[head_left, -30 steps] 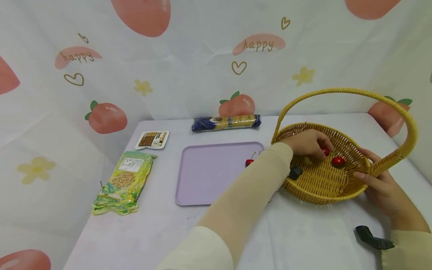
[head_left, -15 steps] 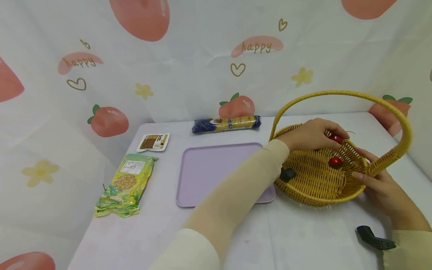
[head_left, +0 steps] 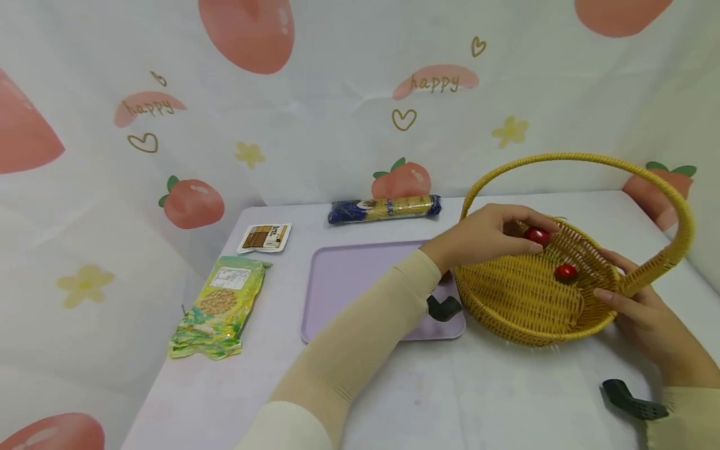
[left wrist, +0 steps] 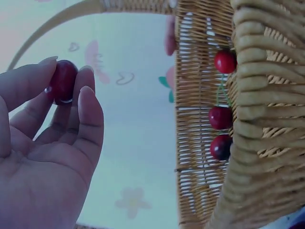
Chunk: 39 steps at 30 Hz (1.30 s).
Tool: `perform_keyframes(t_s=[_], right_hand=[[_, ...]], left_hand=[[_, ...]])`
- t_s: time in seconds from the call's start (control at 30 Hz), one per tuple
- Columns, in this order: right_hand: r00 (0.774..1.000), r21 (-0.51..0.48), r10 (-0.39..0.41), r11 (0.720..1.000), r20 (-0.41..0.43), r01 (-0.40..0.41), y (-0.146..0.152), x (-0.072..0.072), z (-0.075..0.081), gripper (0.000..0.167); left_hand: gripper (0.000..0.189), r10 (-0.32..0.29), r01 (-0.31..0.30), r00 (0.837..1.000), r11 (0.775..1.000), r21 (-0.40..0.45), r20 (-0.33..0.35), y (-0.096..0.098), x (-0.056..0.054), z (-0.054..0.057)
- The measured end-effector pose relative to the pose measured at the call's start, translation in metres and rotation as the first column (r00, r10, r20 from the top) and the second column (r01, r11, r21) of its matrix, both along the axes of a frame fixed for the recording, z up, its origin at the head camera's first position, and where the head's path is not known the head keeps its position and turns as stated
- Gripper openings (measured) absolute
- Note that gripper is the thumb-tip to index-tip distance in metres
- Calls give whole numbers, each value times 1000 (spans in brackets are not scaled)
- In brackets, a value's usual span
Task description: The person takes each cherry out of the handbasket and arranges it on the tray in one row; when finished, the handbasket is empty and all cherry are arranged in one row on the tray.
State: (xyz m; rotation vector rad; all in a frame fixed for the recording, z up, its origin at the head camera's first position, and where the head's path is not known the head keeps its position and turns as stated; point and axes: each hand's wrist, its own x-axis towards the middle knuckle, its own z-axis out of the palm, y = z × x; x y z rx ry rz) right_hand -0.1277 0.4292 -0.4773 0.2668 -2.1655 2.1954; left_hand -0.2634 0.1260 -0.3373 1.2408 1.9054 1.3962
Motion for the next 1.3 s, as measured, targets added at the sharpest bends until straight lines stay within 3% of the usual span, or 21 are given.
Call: perform_keyframes(t_s=[0.23, 0.4, 0.6, 0.7, 1.0, 1.3], right_hand=[[1000, -12, 0, 1000, -8, 0, 0, 0, -1, 72], [1000, -31, 7, 999, -15, -8, -1, -1, -2, 72], [1000, -54, -1, 999, -13, 0, 0, -2, -1, 71], [1000, -54, -1, 999, -15, 0, 0, -3, -2, 71], [999, -80, 15, 997, -44, -19, 1, -3, -4, 72], [1000, -52, -1, 999, -18, 0, 0, -1, -2, 72]], left_hand=[[33, 61, -60, 998, 995, 82, -11, -32, 6, -7], [30, 135, -136, 991, 983, 124, 19, -62, 8, -24], [31, 236, -247, 967, 960, 131, 91, -95, 8, -45], [33, 291, -305, 948, 946, 112, 127, -109, 6, -55], [35, 456, -463, 878, 886, 18, 149, -147, 0, -83], [34, 554, -564, 805, 826, -19, 214, -161, -6, -106]])
